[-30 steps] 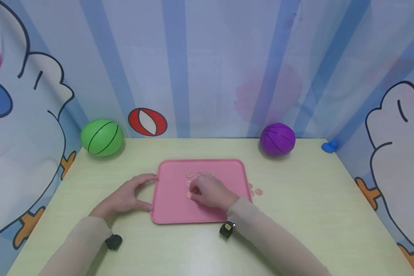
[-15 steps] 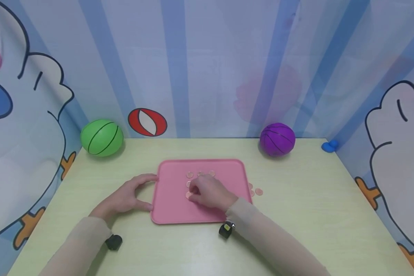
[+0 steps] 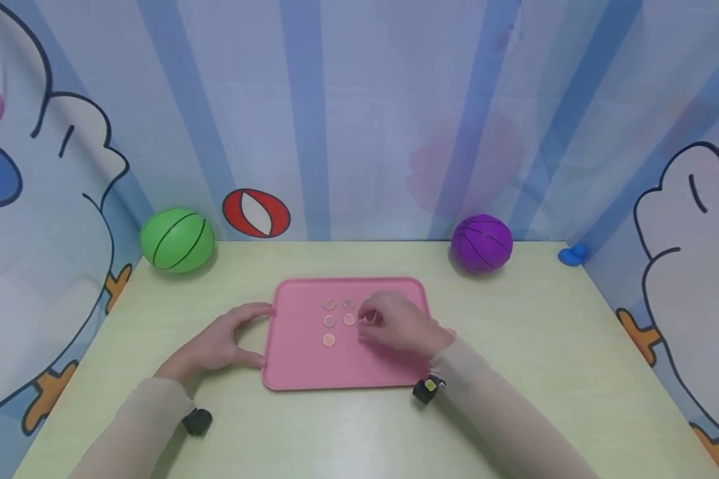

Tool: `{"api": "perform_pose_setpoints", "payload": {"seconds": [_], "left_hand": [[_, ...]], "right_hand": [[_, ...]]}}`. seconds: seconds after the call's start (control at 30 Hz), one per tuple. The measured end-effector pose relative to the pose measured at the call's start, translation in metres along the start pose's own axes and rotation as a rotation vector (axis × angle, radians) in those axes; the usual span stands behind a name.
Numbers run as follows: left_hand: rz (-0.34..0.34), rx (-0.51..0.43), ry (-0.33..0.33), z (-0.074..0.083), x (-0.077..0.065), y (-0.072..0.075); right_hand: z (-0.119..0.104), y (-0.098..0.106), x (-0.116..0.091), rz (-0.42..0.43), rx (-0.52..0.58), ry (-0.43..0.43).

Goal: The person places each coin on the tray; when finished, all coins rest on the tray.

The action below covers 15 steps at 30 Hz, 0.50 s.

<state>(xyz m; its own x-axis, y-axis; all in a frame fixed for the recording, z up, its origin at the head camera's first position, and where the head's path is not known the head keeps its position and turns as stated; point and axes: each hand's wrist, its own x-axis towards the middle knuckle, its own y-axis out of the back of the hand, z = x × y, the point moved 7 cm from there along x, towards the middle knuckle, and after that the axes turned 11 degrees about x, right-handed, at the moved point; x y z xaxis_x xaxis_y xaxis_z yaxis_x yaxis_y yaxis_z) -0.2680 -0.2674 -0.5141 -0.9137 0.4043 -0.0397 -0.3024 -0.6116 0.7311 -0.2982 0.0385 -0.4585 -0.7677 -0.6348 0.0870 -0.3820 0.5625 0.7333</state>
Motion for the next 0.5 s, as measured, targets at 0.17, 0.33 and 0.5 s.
{"api": "perform_pose_setpoints", "payload": {"seconds": [0.17,0.33,0.5], "left_hand": [[-0.001,-0.001,0.004,0.0,-0.001,-0.001],[-0.009,-0.019,0.005,-0.001,0.0,-0.003],[-0.009,-0.02,0.009,-0.002,0.0,-0.002]], "right_hand": [[0.009,0.023,-0.015,0.018,0.02,0.022],[0.031,0.048,-0.031,0.042,0.013,0.005],[0.055,0.07,-0.049,0.037,0.057,-0.109]]}}
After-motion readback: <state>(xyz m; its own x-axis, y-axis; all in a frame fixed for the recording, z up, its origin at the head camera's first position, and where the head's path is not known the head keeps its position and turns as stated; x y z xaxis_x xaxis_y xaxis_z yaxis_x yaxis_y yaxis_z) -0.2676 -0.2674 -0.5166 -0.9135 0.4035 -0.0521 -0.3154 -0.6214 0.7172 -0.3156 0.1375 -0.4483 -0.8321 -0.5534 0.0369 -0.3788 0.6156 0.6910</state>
